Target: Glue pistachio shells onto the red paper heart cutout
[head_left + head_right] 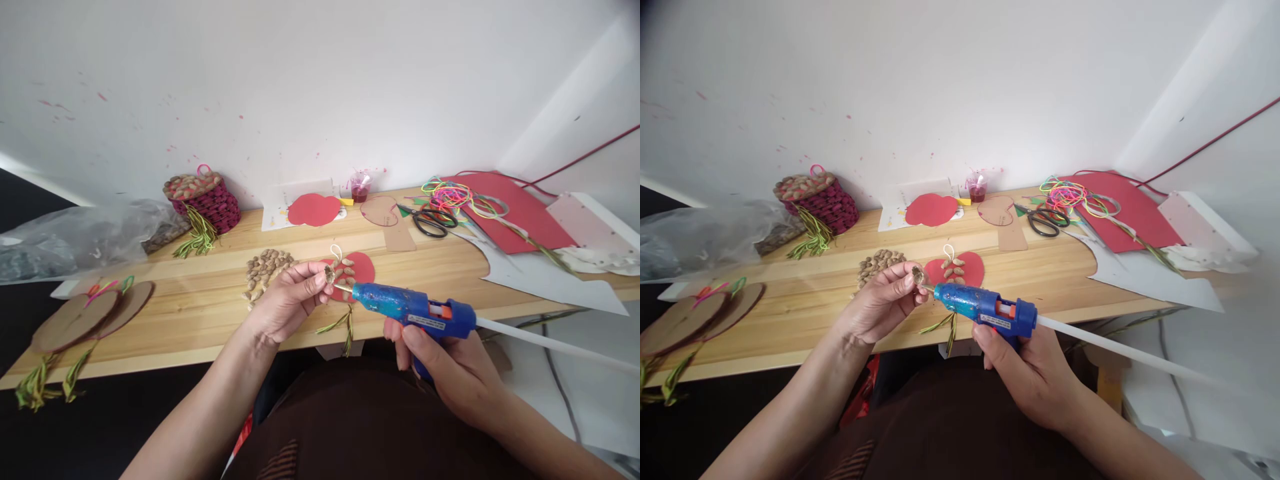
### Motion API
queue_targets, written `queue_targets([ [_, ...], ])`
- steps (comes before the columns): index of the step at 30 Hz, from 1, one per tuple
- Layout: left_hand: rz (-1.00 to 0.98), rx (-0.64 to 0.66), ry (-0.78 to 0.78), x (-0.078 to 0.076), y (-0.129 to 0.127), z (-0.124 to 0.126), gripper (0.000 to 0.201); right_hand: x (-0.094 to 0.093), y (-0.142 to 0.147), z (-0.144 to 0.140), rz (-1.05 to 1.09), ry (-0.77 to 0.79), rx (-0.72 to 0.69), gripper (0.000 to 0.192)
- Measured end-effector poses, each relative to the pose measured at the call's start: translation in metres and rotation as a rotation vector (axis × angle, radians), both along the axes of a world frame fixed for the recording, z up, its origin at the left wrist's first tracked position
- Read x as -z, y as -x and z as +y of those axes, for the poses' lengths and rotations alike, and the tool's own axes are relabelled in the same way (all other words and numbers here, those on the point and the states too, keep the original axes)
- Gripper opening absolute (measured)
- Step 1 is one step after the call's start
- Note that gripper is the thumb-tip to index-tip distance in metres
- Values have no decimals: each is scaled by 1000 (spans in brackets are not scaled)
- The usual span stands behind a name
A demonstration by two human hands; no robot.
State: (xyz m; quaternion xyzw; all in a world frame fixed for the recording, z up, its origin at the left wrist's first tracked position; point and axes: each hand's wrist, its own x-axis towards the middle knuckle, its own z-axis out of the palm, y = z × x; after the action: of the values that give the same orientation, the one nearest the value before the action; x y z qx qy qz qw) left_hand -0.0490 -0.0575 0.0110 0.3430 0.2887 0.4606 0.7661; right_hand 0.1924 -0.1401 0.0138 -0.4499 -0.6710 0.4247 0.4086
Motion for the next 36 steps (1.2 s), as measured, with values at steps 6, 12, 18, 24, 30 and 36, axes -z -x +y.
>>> queue_targets([
  [6,-7,0,9,-1,-2,-1,23,-1,1,1,-43,-46,1,42],
  [12,-7,-8,20,-3,-3,-3,25,-3,3,2,-61,-53,10,42],
  [18,4,-9,19,-4,-4,-3,25,-4,3,2,-54,-60,9,43],
  [24,-4,-8,19,-3,-3,-3,25,-1,1,2,-73,-48,15,42],
  [30,-5,1,12,-2,-2,-2,24,-2,1,2,-79,-74,20,41],
  [36,-8,-2,5,-3,-2,-2,25,0,0,2,-84,-65,26,41],
])
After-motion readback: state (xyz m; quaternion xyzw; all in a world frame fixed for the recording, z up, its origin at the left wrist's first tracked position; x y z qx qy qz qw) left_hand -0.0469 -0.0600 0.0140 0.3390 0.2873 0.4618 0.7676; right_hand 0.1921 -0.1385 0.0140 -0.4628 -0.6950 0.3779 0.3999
